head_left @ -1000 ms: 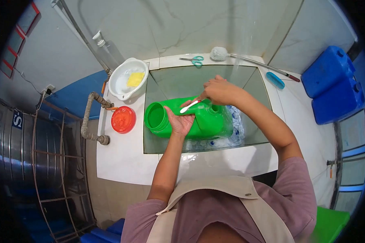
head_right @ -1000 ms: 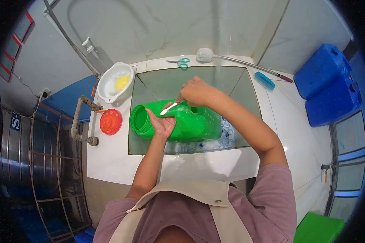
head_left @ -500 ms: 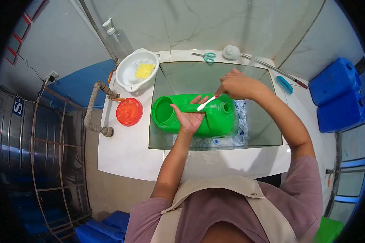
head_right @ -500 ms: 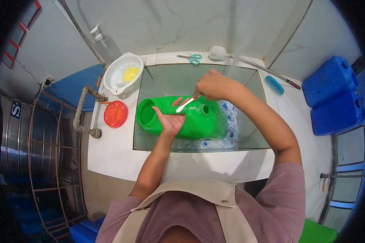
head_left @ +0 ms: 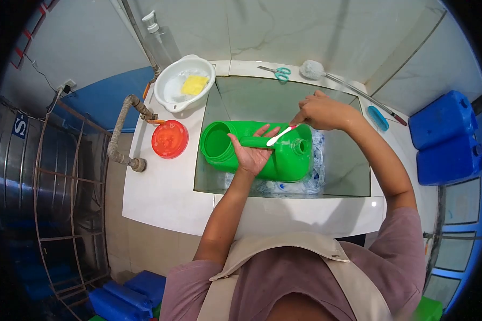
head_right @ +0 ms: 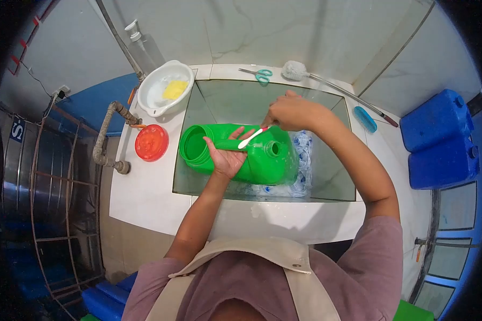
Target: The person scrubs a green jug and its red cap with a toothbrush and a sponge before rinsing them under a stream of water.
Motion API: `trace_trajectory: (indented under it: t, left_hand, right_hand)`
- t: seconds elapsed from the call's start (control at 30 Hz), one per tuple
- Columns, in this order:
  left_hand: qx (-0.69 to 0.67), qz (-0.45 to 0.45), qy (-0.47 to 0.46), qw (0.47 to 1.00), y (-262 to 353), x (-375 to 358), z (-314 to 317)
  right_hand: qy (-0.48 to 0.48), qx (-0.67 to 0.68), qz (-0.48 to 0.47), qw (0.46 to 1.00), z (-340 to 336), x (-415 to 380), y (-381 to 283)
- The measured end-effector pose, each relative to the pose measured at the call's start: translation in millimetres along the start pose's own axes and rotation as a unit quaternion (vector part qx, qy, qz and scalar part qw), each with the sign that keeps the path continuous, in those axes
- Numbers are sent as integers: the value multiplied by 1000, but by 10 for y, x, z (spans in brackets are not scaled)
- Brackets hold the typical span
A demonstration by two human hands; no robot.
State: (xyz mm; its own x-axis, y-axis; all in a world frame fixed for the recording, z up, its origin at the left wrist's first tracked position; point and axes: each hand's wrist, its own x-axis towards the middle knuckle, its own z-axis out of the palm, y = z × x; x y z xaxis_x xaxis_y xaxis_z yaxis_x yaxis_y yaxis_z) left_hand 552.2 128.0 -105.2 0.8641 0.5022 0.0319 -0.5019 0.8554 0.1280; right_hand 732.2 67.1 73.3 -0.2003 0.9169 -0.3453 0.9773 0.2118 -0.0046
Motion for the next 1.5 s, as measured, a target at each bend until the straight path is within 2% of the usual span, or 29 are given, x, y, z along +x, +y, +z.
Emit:
trace_trajectory:
  t: [0.1,0.13,0.27,0.33,0.43,0.57,0.63,0.67,0.7,0.83,0.9,1.07,1.13,1.17,1.23,1.27,1.33,1.37,1.43,1.47,1.5]
  left_hand:
    - [-2,-5,-4,1000,-17,-1,-2]
    - [-9,8,11,1000,-20,2,-14]
    - [16,66,37,997,-34,7,60]
    - [3,41,31,999,-14,-6,26]
    - [-16,16,29,999,-17,16,-3]
    - [-63,8,21,998,-8,55,-79]
    - [-8,-2,24,1000,-10,50,-68]
    - [45,-4,26,999,-4,48,-47]
    - [19,-7,14,1000,-2,57,-31]
    - [45,6,47,998,-43,39,8]
    - [37,0,54,998,-29,18,9]
    - [32,-2,32,999,-38,-16,-72]
    - [38,4,34,999,-63,13,-29]
    - [56,15,37,998,-83,27,20]
    - [76,24,41,996,-74,51,27]
    - [72,10,40,997,-39,65,-12]
    - [72,-5,34,997,-10,107,2]
    - [83,7,32,996,-29,112,18]
    - [94,16,32,995,-91,130,26]
    - [90,25,35,995,-104,164,30]
    - [88,39,39,995,-81,162,42]
  right_hand:
    - [29,11,-19,999,147,224,-42]
    - [56,14,-44,997,218,377,-71]
    - [50,9,-59,997,166,654,-218]
    - [-13,53,-39,998,13,512,-198]
    - [-52,40,6,998,-55,328,-114]
    - [-24,16,-5,1000,107,364,-141]
    - [-74,17,1,997,-12,198,-103]
    - [-73,98,18,992,-9,65,-11]
    - [-71,177,35,981,23,-104,130]
    - [-38,230,99,968,342,-481,521]
    - [-20,397,6,917,666,-506,584]
    - [-22,476,61,877,1192,-811,539]
    - [41,571,66,817,1431,-823,325]
    - [42,574,70,815,1506,-802,211]
    - [153,579,65,798,1590,-715,-9]
    - [155,582,65,796,1638,-800,-56]
    - [90,645,152,744,1684,-986,-88]
    - [92,644,152,744,1684,-996,-129]
    - [162,624,159,748,1716,-1000,-262]
    - [160,624,158,749,1701,-986,-343]
    - [176,649,183,717,1664,-943,-446]
